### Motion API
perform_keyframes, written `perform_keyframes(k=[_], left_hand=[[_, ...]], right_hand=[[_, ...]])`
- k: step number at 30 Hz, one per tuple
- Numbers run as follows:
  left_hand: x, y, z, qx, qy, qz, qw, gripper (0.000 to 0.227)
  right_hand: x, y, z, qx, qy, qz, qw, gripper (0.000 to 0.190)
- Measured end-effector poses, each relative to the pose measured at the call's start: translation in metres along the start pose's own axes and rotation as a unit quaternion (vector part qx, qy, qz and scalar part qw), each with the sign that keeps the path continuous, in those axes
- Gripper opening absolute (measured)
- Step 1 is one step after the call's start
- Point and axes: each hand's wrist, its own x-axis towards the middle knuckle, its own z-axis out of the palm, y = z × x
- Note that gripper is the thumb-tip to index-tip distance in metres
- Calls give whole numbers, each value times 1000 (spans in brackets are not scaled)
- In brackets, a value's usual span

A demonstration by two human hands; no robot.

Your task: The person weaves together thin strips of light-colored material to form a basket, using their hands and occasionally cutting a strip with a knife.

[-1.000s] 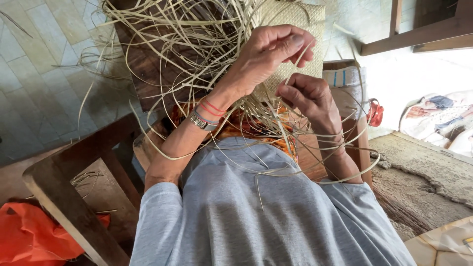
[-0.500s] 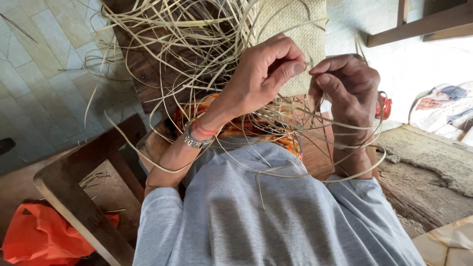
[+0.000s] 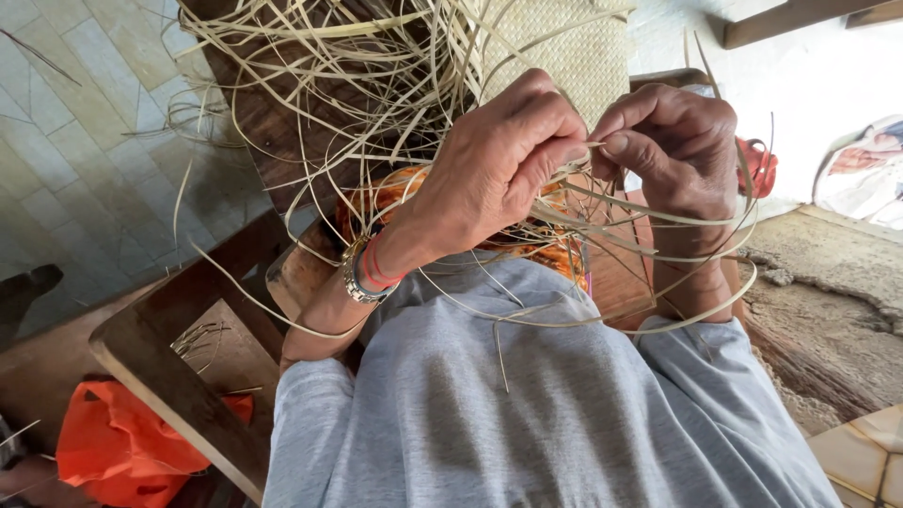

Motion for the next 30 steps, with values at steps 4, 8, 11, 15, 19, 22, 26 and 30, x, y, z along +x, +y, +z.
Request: perform_keyframes(k=[4,8,11,15,19,22,26,30], left_hand=[[-2,6,5,83,-13,-18,996,10],[-4,11,7,166,-36,-28,985,10],[-4,12,9,197,-33,-5,980,14],[-4,14,12,203,-20,18,979,17],[-4,15,14,235,-11,36,971,17],[-3,15,14,241,-13,40,970,16],[-3,16,15,233,-20,40,972,16],[-3,15,16,245,-24,55,968,15]], right_hand=[[-3,-3,-6,4,-10,46,999,14],[-4,2,-15,21,-74,47,996,15],[-2,5,-20,-3,-107,43,993,11],[-5,2,-18,-12,-92,57,994,13],[-6,1,-18,-32,-101,33,994,13],[-7,5,-21,-40,-107,23,993,13],[-8,8,-20,-74,-103,24,992,15],[-6,5,-22,-80,-125,-2,989,15]])
